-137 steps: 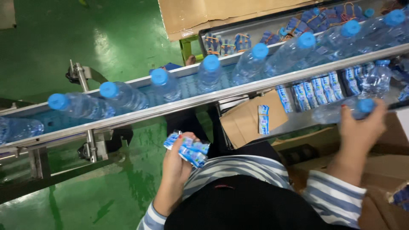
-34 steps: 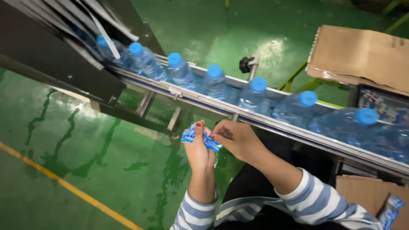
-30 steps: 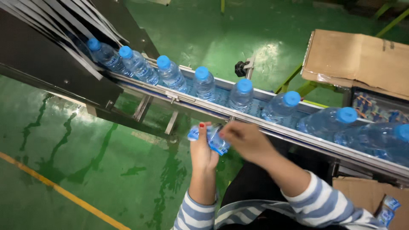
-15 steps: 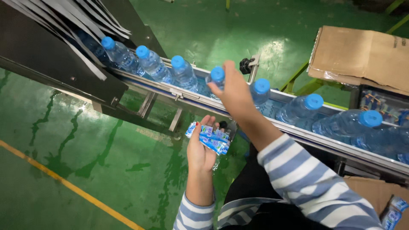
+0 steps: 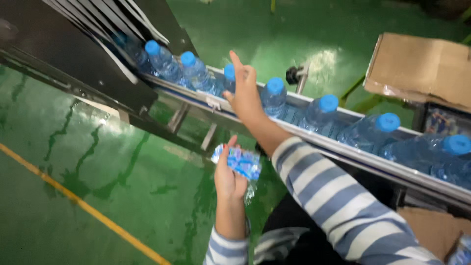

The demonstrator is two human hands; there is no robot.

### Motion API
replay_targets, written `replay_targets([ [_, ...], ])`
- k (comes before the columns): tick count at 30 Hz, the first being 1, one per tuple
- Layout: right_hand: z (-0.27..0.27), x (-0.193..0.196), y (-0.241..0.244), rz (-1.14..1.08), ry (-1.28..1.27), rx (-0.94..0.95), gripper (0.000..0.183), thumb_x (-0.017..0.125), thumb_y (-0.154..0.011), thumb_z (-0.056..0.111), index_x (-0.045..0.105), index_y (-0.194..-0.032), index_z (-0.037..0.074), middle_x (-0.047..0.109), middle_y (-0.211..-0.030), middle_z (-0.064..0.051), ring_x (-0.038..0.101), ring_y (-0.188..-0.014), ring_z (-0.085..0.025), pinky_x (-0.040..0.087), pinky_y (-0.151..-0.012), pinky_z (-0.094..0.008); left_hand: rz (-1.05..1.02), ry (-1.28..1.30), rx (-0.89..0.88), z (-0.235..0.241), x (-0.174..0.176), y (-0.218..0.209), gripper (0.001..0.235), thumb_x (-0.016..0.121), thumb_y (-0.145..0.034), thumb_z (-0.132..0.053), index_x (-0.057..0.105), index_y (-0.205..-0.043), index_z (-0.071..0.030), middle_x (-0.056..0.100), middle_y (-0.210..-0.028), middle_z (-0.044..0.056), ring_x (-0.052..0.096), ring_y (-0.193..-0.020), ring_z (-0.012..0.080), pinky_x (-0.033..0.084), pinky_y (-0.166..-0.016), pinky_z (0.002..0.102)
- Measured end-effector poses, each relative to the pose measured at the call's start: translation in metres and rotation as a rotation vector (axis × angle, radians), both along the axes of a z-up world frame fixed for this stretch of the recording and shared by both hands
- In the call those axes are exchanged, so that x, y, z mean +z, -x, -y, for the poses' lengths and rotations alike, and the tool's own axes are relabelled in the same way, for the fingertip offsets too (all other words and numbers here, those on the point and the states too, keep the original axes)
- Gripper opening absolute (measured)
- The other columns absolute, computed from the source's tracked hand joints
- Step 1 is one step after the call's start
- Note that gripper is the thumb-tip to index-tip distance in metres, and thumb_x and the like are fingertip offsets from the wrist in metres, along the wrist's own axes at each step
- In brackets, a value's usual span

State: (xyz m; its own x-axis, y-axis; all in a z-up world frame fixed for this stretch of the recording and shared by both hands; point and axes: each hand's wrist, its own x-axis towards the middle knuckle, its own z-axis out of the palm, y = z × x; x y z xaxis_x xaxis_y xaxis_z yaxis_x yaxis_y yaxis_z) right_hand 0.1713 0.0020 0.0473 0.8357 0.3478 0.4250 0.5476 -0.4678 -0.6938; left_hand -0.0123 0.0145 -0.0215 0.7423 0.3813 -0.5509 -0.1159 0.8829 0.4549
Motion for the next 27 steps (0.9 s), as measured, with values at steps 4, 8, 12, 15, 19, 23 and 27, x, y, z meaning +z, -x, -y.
replay_targets([
  [4, 0.001, 0.02, 0.008, -0.116, -0.005, 0.083, 0.121, 0.089, -0.081, 0.004, 0.007, -0.166, 0.028, 0.025, -0.154, -0.038, 0.043, -0.142, -0.054, 0.044, -0.118, -0.056, 0.003, -0.019, 0.049, -0.007, 0.004, -0.004, 0.048, 0.055, -0.104, -0.034, 0.058, -0.144, -0.008, 0.054, -0.111, 0.005, 0.058, -0.099, 0.0175, 0.054, -0.1, 0.039],
  [8, 0.059, 0.063, 0.081, -0.019, -0.192, 0.28, 0.095, 0.077, -0.093, 0.039, 0.022, -0.164, 0.01, 0.026, -0.165, -0.025, 0.025, -0.155, -0.047, 0.024, -0.126, -0.055, -0.024, -0.093, 0.129, -0.006, 0.008, -0.017, 0.045, 0.062, -0.102, -0.03, 0.062, -0.136, -0.001, 0.056, -0.109, 0.009, 0.058, -0.095, 0.021, 0.055, -0.095, 0.042],
  [12, 0.109, 0.037, 0.097, -0.493, 0.041, 0.329, 0.039, 0.078, -0.082, 0.055, 0.069, -0.098, 0.02, 0.073, -0.078, 0.0, 0.072, -0.075, -0.022, 0.057, -0.077, -0.034, -0.028, -0.294, 0.267, 0.002, 0.003, -0.034, 0.031, 0.071, -0.098, -0.021, 0.07, -0.115, 0.004, 0.064, -0.08, 0.009, 0.06, -0.064, 0.0129, 0.057, -0.054, 0.027],
  [15, 0.13, 0.015, 0.087, -0.485, -0.059, 0.277, 0.03, 0.069, -0.092, 0.052, 0.075, -0.086, 0.023, 0.075, -0.076, 0.005, 0.074, -0.073, -0.016, 0.057, -0.075, -0.028, 0.033, -0.251, 0.238, 0.018, 0.021, -0.04, 0.03, 0.072, -0.097, -0.02, 0.067, -0.114, 0.004, 0.067, -0.083, 0.013, 0.06, -0.064, 0.0167, 0.059, -0.056, 0.035],
  [19, 0.158, 0.03, 0.039, 0.287, 0.126, -0.207, 0.036, 0.071, -0.102, 0.032, 0.059, -0.069, 0.024, 0.058, -0.063, 0.003, 0.062, -0.063, -0.021, 0.051, -0.068, -0.031, 0.079, -0.037, 0.035, 0.015, 0.04, -0.043, 0.048, 0.051, -0.107, -0.045, 0.064, -0.122, -0.001, 0.065, -0.097, 0.01, 0.057, -0.069, 0.0146, 0.054, -0.067, 0.034],
  [23, 0.132, 0.053, -0.003, 0.182, 0.203, -0.241, 0.034, 0.057, -0.114, 0.036, 0.059, -0.085, 0.017, 0.06, -0.082, -0.004, 0.065, -0.088, -0.025, 0.052, -0.08, -0.036, 0.112, 0.018, 0.038, 0.014, 0.035, -0.041, 0.044, 0.055, -0.107, -0.043, 0.065, -0.118, -0.001, 0.064, -0.092, 0.007, 0.055, -0.067, 0.0149, 0.05, -0.067, 0.033],
  [27, 0.097, 0.037, 0.0, 0.108, 0.133, -0.073, 0.03, 0.069, -0.102, 0.029, 0.052, -0.085, 0.01, 0.065, -0.099, -0.016, 0.066, -0.105, -0.034, 0.052, -0.091, -0.042, 0.113, 0.036, 0.035, 0.012, 0.03, -0.037, 0.041, 0.055, -0.106, -0.04, 0.068, -0.115, -0.001, 0.064, -0.089, 0.006, 0.052, -0.066, 0.0148, 0.049, -0.065, 0.033],
])
